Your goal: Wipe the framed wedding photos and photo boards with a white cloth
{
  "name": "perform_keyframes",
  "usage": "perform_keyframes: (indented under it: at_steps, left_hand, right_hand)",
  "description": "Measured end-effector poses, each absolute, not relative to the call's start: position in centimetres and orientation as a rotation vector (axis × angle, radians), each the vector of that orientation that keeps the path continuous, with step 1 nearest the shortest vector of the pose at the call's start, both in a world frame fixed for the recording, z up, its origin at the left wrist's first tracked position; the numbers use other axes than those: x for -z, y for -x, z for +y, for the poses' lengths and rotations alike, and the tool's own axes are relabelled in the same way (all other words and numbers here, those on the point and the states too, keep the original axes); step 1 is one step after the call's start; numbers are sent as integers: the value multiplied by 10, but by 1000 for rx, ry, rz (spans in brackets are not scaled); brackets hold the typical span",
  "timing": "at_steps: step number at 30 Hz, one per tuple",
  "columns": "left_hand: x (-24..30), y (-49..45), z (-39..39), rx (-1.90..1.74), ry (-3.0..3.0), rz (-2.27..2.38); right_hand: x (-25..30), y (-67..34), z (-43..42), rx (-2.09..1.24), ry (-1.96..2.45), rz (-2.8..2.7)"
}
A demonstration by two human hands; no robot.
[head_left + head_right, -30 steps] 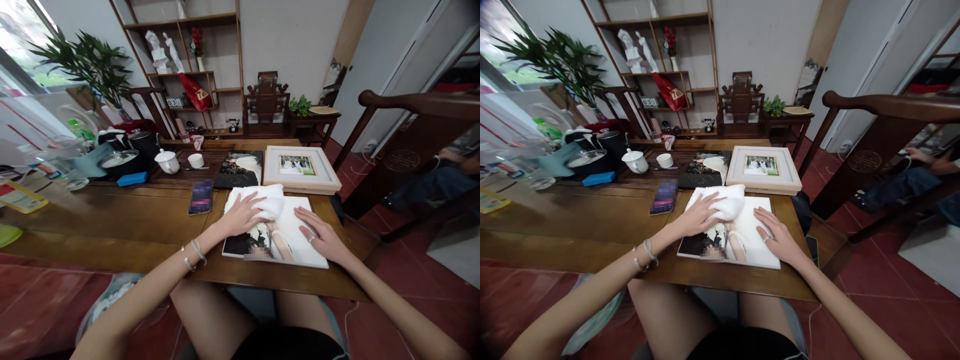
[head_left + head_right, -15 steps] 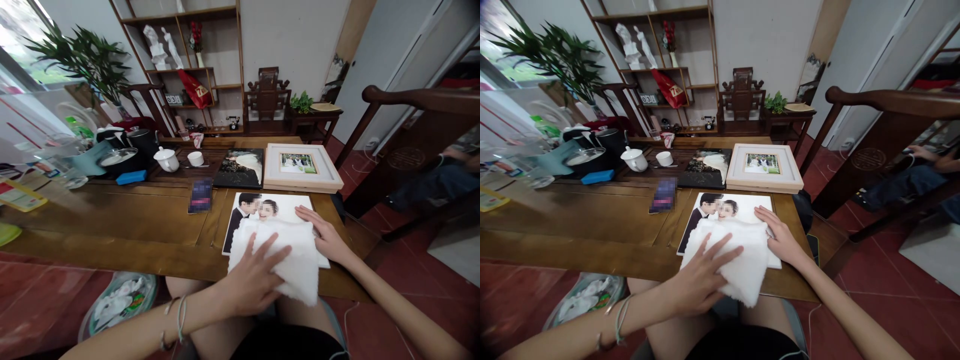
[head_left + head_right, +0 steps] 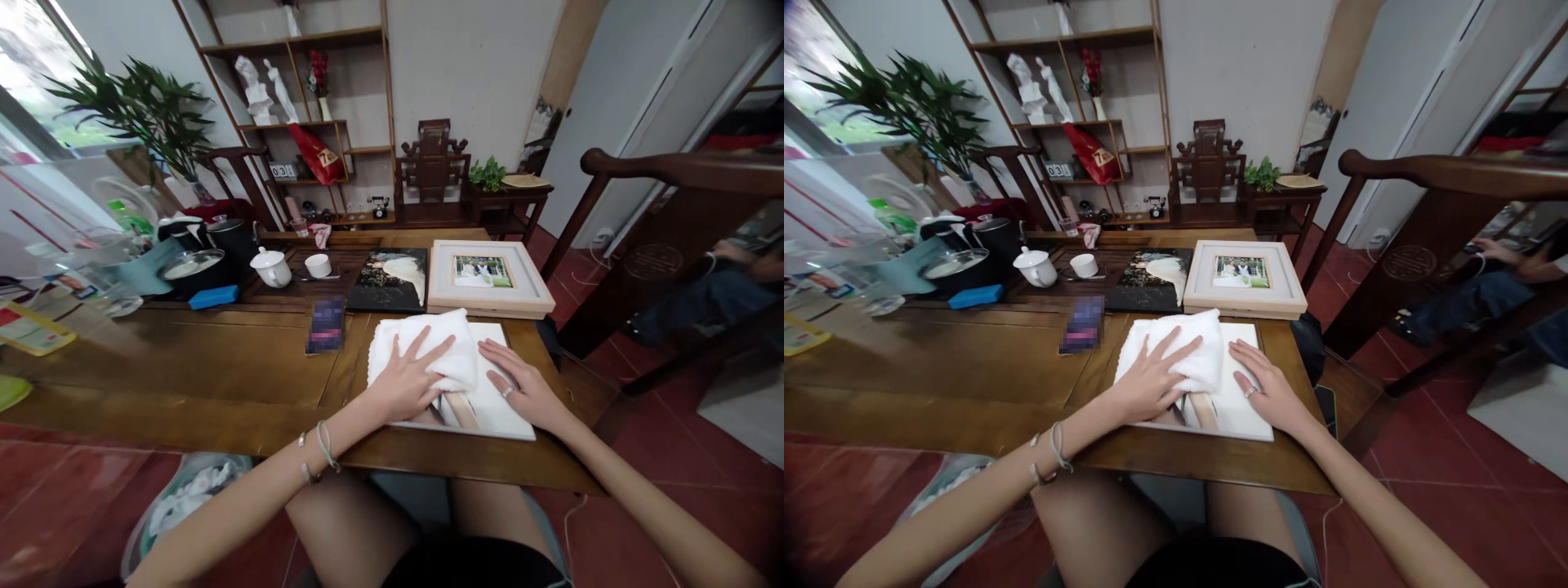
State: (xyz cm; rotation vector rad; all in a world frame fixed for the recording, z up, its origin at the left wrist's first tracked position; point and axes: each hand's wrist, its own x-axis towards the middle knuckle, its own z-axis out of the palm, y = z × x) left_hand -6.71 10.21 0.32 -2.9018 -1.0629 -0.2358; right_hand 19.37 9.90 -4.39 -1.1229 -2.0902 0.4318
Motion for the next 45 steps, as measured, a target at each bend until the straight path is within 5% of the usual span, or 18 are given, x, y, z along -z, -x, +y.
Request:
perform_keyframes:
  at_steps: [10, 19, 30, 37, 45]
  left_hand:
    - [-15, 58, 76, 214, 2920, -569]
    - [-14, 48, 129, 94, 2880, -642]
    - [-7, 23, 24, 264, 2855, -522]
    - [-14, 17, 60, 86, 2750, -741]
    - [-14, 20, 40, 183, 2757, -394]
  right_hand:
    - [46, -195, 100, -410, 1102, -2104]
    - [43, -194, 98, -444, 1126, -2105]
    - [42, -193, 98, -445, 1106, -2097]
    - [42, -193, 98, -454, 1093, -2093]
    - [50, -201, 101, -502, 1063, -2097]
